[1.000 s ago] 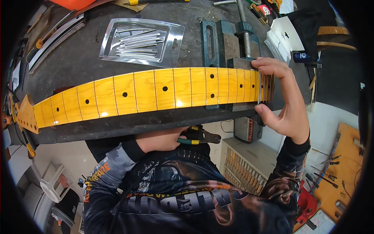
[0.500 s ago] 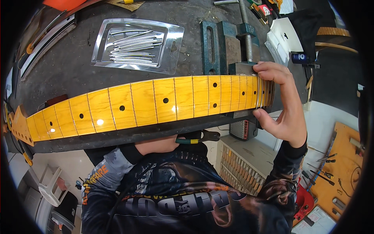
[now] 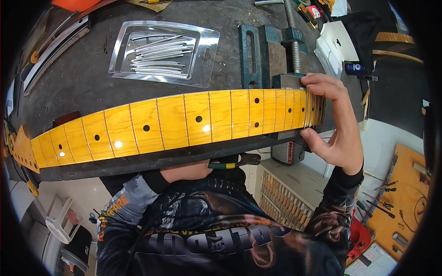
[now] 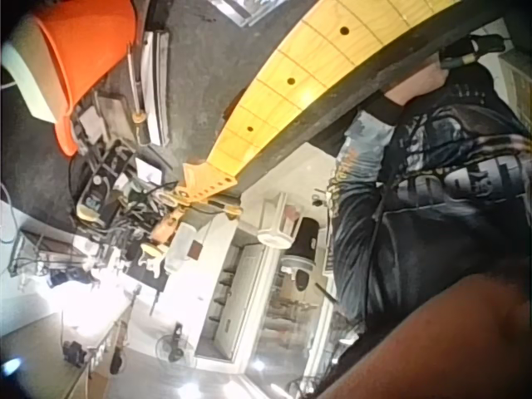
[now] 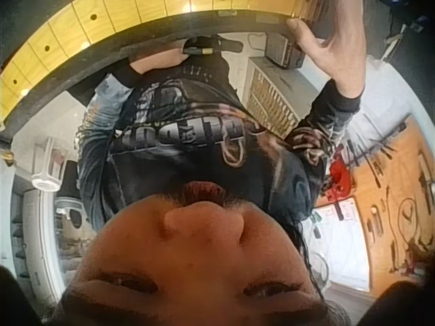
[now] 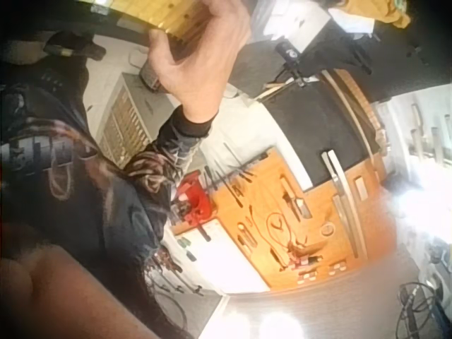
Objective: The person trims pieces of fret wire using a pair of cutters and checks their length against a guitar neck held in a vise. They pick up individual fret wires from a plastic container, cut them, and set them aside while occasionally handling a smartphone.
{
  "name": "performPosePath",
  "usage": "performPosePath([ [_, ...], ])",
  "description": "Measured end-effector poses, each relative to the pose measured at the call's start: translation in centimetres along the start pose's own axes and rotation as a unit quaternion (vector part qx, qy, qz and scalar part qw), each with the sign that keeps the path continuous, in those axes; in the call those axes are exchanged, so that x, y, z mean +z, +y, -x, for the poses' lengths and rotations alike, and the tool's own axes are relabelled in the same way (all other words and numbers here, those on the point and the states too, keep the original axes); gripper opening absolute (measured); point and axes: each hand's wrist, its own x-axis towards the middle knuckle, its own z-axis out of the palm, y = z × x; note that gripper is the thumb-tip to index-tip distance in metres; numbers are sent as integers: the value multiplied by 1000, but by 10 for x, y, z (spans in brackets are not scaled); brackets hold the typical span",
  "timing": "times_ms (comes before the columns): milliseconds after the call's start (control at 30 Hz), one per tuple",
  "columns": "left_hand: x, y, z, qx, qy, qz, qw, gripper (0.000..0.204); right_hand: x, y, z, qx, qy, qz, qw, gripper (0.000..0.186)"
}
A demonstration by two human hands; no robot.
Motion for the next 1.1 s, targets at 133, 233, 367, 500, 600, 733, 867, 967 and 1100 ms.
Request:
performPosePath([
  [133,3,-4,-1,24,18,-16,999,46,1,0,1,7,-2,-9,1000,67],
  [233,5,-6,-1,16,13,-1,1000,43,2,-1,0,5,1,-29,1000,67],
  [367,5,-6,1,41,32,-23,998,41,-2,-3,-1,7,-2,-22,1000,68],
  [500,-1,-2,1,29,32,-6,999,41,-1,-3,-1,9,-6,-14,1000,67],
  [600,-3,1,2,32,29,-23,999,43,-1,-4,-1,13,-6,-13,1000,67],
  [733,-7,4,3,28,19,-33,999,46,0,-4,-1,16,-3,-19,1000,67],
  [867,-8,5,3,12,4,-37,999,49,-1,-4,-2,14,-6,-13,1000,67],
  [967,-15,10,3,13,-4,-36,999,51,-3,-6,-1,19,-10,-5,1000,67],
  [1100,-7,5,4,26,37,-29,999,52,-2,-7,-1,20,-9,-7,1000,67],
])
